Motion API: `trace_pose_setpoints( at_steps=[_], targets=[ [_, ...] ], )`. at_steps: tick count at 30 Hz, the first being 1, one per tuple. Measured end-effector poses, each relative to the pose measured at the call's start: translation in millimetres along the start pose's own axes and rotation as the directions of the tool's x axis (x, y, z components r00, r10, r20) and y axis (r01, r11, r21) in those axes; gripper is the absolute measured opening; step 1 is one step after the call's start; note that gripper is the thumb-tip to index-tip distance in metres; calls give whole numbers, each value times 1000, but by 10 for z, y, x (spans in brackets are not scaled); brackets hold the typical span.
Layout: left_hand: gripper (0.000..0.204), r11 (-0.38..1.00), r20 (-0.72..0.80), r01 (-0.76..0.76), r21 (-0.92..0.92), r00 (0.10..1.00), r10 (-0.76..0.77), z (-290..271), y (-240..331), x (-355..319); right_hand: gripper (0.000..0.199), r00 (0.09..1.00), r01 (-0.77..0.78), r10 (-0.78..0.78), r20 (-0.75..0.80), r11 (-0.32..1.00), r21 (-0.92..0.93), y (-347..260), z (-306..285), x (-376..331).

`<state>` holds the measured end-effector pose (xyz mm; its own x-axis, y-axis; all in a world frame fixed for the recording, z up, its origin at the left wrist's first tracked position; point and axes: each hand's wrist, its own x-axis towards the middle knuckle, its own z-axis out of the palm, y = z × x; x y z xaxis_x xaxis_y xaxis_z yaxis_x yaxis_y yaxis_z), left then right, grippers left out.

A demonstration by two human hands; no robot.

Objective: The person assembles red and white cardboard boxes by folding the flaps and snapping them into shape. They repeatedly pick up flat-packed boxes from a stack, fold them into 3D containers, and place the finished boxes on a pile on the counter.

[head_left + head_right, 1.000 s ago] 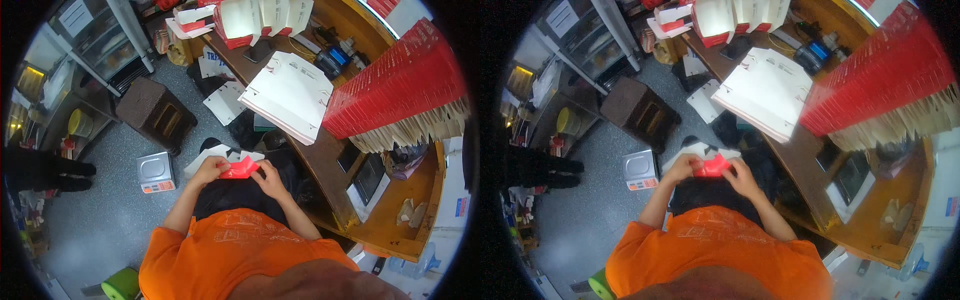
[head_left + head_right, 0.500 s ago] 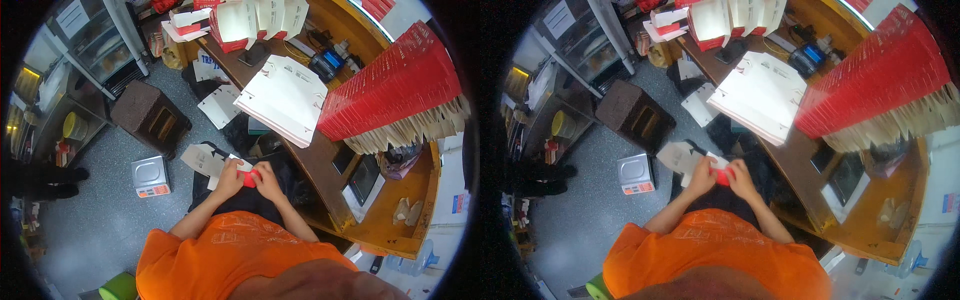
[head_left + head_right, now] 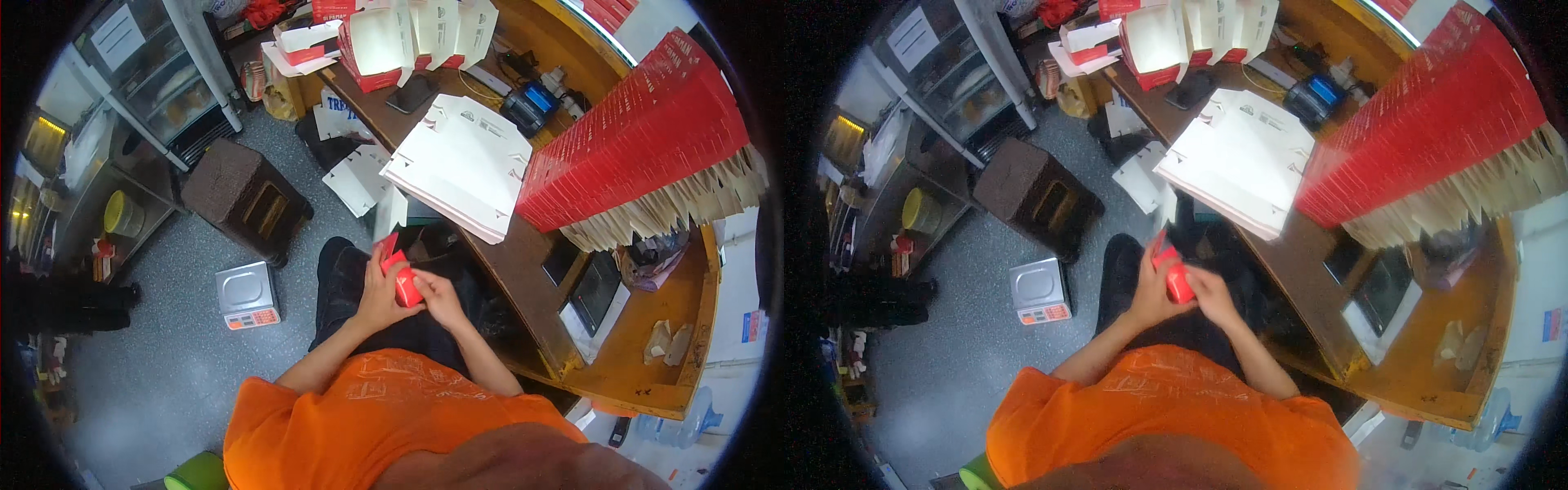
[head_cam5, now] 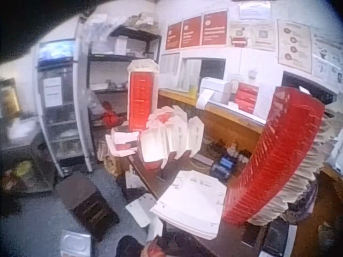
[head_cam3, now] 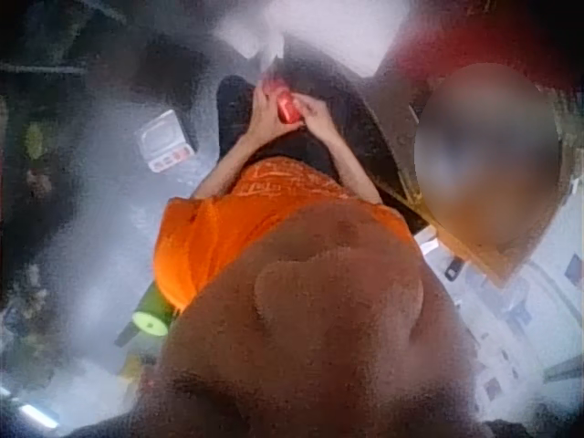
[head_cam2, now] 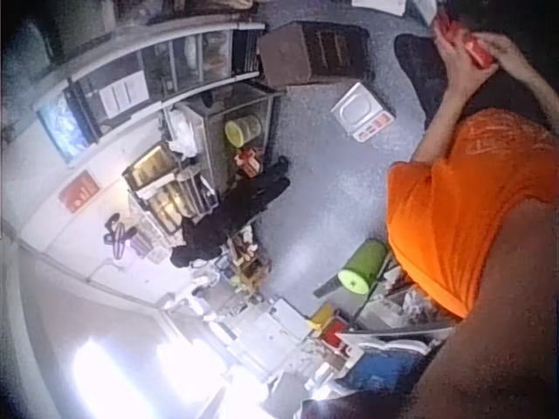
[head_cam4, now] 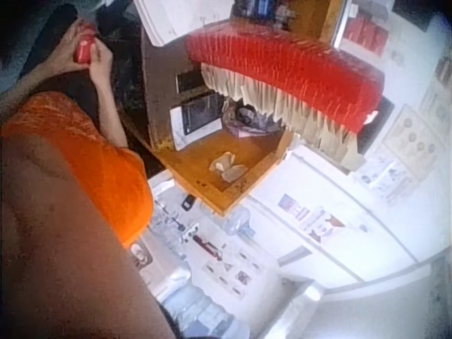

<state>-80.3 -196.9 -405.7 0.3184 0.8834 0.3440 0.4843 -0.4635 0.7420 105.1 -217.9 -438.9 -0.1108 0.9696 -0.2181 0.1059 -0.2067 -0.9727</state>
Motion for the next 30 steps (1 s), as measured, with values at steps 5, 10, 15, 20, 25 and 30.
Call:
trace_pose_setpoints(
  at_steps=[5,10,15,20,25,30],
  targets=[
    [71,994,201,-91,-66,974,103,-58,-124,-47,30,987,149,-156,-42,980,-134,-346,-84,19],
    [64,985,369,-150,-87,913,172,-251,-41,20,33,980,-170,151,127,973,154,-401,-301,137],
    [66,958,495,-124,-257,835,240,-683,54,150,17,984,-29,35,173,999,-34,-301,-265,81],
    [72,977,380,-2,-215,921,85,-655,128,20,24,977,-83,66,202,994,75,-319,-130,-54],
    [77,919,-17,64,-389,997,-76,-564,24,-104,36,979,-195,198,41,979,-63,70,-325,-65],
    [80,205,290,474,-856,770,-569,-509,-131,-195,37,936,-216,299,-185,904,369,176,-314,-209]
  ],
)
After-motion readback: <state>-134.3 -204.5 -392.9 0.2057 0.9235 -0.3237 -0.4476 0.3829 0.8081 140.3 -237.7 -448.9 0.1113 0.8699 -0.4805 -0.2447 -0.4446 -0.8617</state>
